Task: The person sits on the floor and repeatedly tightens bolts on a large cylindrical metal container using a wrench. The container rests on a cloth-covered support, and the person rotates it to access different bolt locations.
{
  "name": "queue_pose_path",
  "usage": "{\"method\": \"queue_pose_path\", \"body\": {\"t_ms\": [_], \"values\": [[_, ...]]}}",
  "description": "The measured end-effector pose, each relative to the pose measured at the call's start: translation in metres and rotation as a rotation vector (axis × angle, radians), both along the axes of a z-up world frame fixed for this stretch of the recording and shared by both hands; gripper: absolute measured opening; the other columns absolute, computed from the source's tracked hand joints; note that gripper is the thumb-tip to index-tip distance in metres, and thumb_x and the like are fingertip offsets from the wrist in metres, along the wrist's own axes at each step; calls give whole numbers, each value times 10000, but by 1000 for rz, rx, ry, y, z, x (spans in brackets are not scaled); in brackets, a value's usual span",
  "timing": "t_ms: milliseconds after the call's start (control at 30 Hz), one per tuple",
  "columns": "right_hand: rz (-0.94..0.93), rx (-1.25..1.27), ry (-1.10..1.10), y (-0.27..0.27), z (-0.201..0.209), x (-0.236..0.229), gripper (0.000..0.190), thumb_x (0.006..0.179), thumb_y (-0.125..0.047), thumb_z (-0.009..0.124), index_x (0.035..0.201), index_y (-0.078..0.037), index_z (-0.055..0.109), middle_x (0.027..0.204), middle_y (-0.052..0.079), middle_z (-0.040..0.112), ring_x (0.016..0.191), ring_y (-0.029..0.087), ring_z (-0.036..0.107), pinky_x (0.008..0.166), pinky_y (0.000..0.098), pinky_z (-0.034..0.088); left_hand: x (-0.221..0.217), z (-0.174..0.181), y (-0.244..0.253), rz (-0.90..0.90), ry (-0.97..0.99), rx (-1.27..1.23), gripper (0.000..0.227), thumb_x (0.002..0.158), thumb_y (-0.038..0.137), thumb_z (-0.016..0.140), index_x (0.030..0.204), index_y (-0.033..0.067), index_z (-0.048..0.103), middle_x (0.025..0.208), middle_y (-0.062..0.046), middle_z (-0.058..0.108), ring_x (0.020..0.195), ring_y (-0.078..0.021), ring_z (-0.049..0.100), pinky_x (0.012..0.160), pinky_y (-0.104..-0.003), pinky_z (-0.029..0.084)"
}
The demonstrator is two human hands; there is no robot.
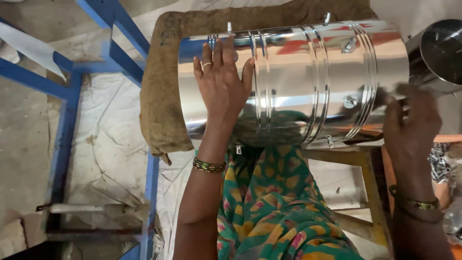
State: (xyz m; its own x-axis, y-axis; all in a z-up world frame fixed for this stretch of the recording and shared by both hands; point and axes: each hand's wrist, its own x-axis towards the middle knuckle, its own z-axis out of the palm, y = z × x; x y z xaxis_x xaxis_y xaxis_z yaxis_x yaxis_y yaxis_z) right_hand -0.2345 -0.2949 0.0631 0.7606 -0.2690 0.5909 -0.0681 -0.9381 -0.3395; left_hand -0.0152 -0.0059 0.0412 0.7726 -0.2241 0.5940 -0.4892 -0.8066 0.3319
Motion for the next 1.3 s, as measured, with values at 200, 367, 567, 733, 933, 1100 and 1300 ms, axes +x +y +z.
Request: {"method": "queue_pose_path", "body": {"t_ms": [200, 367, 567, 733, 933, 1100, 1300], "values": [[-47, -91, 434, 31, 19, 16, 398, 1099, -383, 652, 934, -27, 718, 810, 159, 676, 678, 326, 647, 620, 413, 498, -6, -4, 1, -8, -27, -19, 603, 1048, 492, 553, 1453, 45, 533, 1449, -226, 594, 1405, -463, 489, 1182, -627, 300], [-82, -224, 482, 37, 15, 18, 427, 1122, -402, 604, 900, -60, 731, 780, 175, 678, 680, 374, 655, 634, 466, 507, -18, -3, 4, -16, -9, -38, 608, 1049, 469, 555, 1478, 40, 508, 1475, -231, 567, 1427, -467, 463, 1191, -626, 290], [-228, -138, 516, 42, -11, 9, 564, 1175, -380, 531, 782, -15, 707, 689, 219, 650, 643, 401, 651, 709, 496, 526, -31, -4, 8, -19, -2, -39, 631, 1033, 460, 586, 1490, 39, 479, 1491, -226, 550, 1443, -468, 451, 1192, -633, 275], [-243, 230, 384, 42, -14, 21, 536, 1134, -382, 519, 816, 0, 719, 732, 202, 670, 681, 411, 657, 727, 499, 517, -25, -8, 6, -23, -27, -52, 629, 1022, 454, 596, 1477, 31, 495, 1467, -225, 569, 1427, -472, 457, 1184, -643, 286], [-284, 364, 561, 42, 28, 21, 672, 1126, -553, 491, 810, -8, 723, 690, 223, 658, 716, 395, 661, 734, 507, 499, -16, -6, 5, -17, -51, -58, 623, 1007, 461, 598, 1450, 30, 516, 1446, -230, 582, 1400, -470, 482, 1177, -640, 304], [-216, 103, 608, 46, 32, 13, 627, 1077, -525, 518, 832, 21, 708, 742, 263, 648, 712, 452, 632, 713, 535, 493, -24, -10, 7, -19, -70, -60, 610, 1037, 455, 580, 1473, 35, 506, 1455, -231, 575, 1409, -473, 480, 1183, -633, 299], [-215, 94, 570, 42, 9, 19, 561, 1105, -430, 521, 821, 25, 688, 777, 276, 654, 712, 463, 632, 738, 543, 497, -24, -8, 6, -5, -36, -51, 612, 1004, 454, 603, 1451, 47, 513, 1449, -215, 579, 1407, -459, 476, 1174, -631, 301]]}}
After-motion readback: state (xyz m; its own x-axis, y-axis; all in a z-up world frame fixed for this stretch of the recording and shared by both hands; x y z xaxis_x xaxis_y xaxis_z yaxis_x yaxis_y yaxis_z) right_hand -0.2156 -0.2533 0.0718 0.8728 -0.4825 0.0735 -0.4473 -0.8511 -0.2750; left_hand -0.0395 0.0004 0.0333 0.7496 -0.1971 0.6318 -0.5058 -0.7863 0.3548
